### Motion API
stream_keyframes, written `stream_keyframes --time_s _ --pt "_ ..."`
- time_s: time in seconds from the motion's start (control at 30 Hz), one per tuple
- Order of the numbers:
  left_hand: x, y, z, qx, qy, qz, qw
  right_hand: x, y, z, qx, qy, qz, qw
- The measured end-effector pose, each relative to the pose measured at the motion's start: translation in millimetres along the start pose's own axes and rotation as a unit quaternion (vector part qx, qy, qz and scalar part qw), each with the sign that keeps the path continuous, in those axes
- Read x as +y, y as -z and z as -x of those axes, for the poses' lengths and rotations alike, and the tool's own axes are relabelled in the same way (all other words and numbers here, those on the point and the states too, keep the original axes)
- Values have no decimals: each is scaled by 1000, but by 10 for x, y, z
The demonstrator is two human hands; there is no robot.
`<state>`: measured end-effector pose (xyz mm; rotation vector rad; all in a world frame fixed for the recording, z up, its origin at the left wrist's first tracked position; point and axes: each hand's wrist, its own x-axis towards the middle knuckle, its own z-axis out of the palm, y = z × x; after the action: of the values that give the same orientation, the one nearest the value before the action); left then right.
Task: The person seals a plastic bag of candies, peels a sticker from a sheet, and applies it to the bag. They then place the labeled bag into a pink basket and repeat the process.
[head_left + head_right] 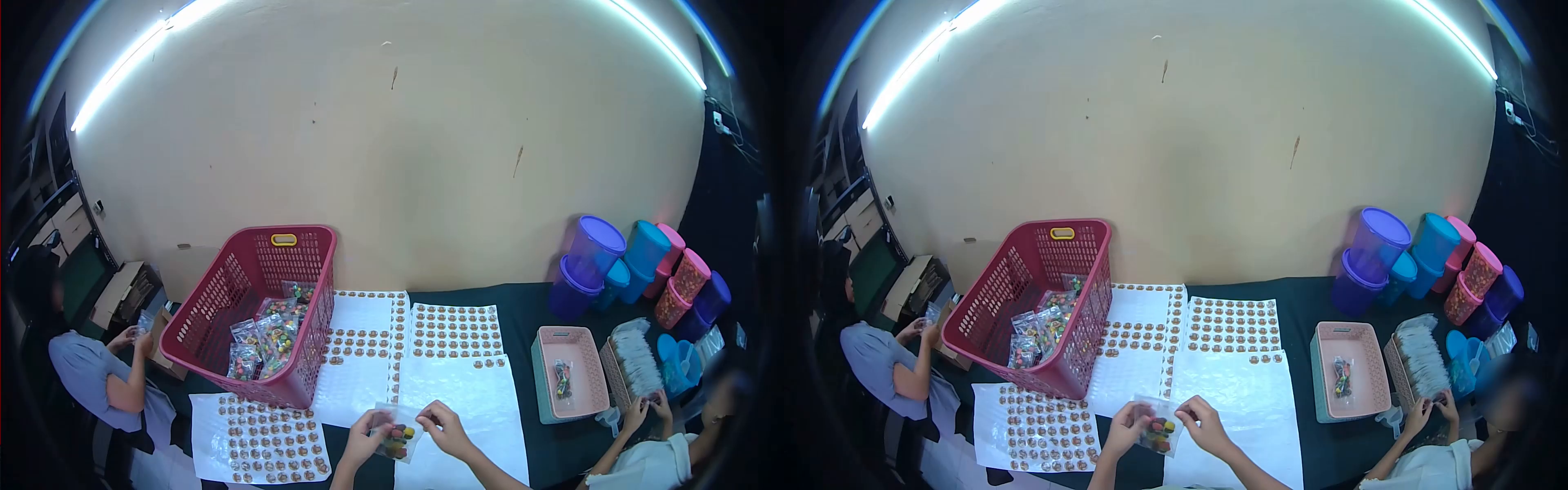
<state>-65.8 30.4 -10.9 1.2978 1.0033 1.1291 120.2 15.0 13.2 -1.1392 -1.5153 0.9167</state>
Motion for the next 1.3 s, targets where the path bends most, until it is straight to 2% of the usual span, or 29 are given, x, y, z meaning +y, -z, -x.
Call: stream_keyframes --time_s 0.03,0.07,0.1,0.17,0.23,0.3,0.33,0.4,0.43,0.47,0.5,0.57,0.63,0.7,0.73,0.8,0.83,0.9,1.03,1.1,1.13,1.2,1.23,1.3 --pt "38 -36 32 -43 30 28 998 -9 56 -12 -7 -32 -19 999" --pt "-60 25 34 -78 49 -31 995 5 99 -23 4 -50 -41 998" --pt "-92 66 30 -78 49 -31 995 107 142 -29 18 -55 -65 996" --pt "-125 120 35 -141 146 -56 978 258 270 -33 45 -43 -111 992" --pt "37 117 16 -140 154 -24 978 274 456 0 16 -89 -115 989" --pt "114 165 -17 -102 152 -10 983 420 694 53 60 -135 -104 983" --pt "93 202 -52 -28 73 46 996 541 877 78 104 -110 -18 988" --pt "201 378 -145 85 -32 50 995 761 1344 155 201 -72 131 968" --pt "434 403 -152 153 -50 84 983 835 1599 223 253 -60 192 946" --pt "215 619 -235 189 -61 130 972 864 1824 305 306 -62 239 919" --pt "369 708 -229 177 -80 125 973 894 2063 389 358 -63 283 888" --pt "530 741 -271 261 -97 194 941 1352 2651 617 425 -118 312 841" --pt "532 826 -280 260 -91 225 935 1799 3041 980 449 -110 450 764" --pt "513 914 -273 259 -86 257 927 1811 3126 1205 450 -222 443 743" --pt "497 949 -269 268 -94 268 920 1919 3152 1312 451 -220 443 743" --pt "597 973 -265 289 -115 278 909 2087 3180 1482 439 -300 437 725" --pt "654 1013 -300 289 -114 279 909 2043 3154 1489 439 -301 438 724" --pt "734 1148 -349 348 -189 290 871 1934 3046 1502 349 -360 472 725" --pt "754 1330 -429 343 -200 327 858 2043 3092 1390 299 -393 526 692" --pt "789 1345 -398 269 -211 302 890 2091 3063 1257 318 -403 566 645" --pt "799 1328 -371 247 -225 282 899 2116 3082 1199 319 -403 565 646" --pt "794 1270 -281 247 -204 240 917 2164 3153 1077 314 -433 452 713" --pt "806 1219 -238 247 -181 197 931 2495 3501 1039 313 -433 450 715" --pt "792 1069 -179 257 -172 189 932 3406 3780 1267 444 -378 340 738"
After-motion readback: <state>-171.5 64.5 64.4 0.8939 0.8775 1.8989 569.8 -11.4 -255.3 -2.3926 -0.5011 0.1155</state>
